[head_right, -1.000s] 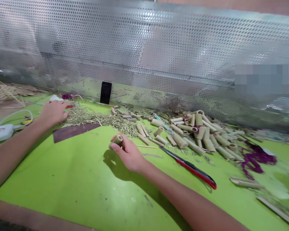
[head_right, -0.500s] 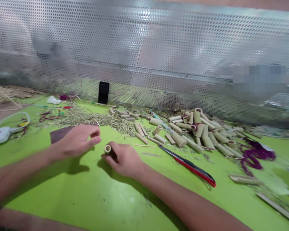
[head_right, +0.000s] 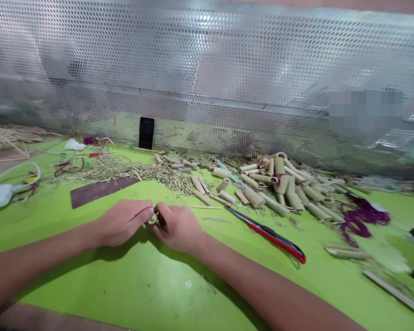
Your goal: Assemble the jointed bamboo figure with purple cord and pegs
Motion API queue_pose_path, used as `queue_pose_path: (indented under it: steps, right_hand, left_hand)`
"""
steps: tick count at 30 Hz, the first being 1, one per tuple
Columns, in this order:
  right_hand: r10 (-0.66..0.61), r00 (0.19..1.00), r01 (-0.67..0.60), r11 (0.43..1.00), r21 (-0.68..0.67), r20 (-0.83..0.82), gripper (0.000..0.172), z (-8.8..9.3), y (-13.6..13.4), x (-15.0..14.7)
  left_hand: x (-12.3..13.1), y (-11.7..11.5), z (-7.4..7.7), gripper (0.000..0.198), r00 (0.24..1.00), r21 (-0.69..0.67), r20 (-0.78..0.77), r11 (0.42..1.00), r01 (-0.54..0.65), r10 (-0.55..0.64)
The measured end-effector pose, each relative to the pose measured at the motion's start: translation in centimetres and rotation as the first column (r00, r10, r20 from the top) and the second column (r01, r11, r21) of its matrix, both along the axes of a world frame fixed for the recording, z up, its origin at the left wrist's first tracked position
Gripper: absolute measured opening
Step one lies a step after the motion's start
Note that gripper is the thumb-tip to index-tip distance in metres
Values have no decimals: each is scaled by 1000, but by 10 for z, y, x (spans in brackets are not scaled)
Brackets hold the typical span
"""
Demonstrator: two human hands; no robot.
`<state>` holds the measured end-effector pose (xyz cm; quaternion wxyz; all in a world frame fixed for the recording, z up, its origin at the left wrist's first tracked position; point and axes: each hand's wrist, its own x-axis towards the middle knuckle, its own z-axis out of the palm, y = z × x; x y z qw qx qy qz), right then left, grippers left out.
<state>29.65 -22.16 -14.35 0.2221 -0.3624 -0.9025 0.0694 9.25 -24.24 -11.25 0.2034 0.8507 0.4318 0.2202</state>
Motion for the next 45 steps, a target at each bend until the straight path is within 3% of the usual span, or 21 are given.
queue_pose_path:
  steps: [11, 21, 28, 32, 35, 37, 41, 45]
  right_hand:
    - [31, 999, -31, 997, -64, -8, 13, 6, -4, 0]
    - [84, 988, -87, 996, -19, -126, 8, 5, -6, -2]
    - [103, 951, -127, 990, -68, -291, 8, 7, -4, -1]
    - [-28, 930, -37, 985, -169, -368, 21, 8, 0, 7]
    - [-107, 929, 16, 968, -251, -354, 28, 9, 4, 12]
    - [-114, 935, 17, 960, -278, -337, 29, 9, 6, 13]
    - [-55, 957, -10, 975, -222, -285, 26, 6, 9, 13]
    - [-29, 979, -7, 984, -178, -201, 23, 5, 9, 12]
  left_hand:
    - [0, 6, -10, 36, 997, 49, 66, 998, 26, -29]
    - [0, 8, 0, 39, 989, 14, 146, 1000, 28, -30]
    - [-6, 13, 3, 39, 997, 52, 75, 999, -15, 11]
    - [-25, 31, 4, 40, 993, 81, -24, 990, -114, 116]
    - [-54, 55, 7, 40, 958, 114, -140, 965, -236, 251]
    - [-80, 71, 10, 37, 897, 177, -219, 919, -352, 385]
    - [-129, 90, 13, 35, 712, 318, -301, 770, -553, 635]
    - [-148, 93, 12, 42, 647, 422, -307, 709, -565, 698]
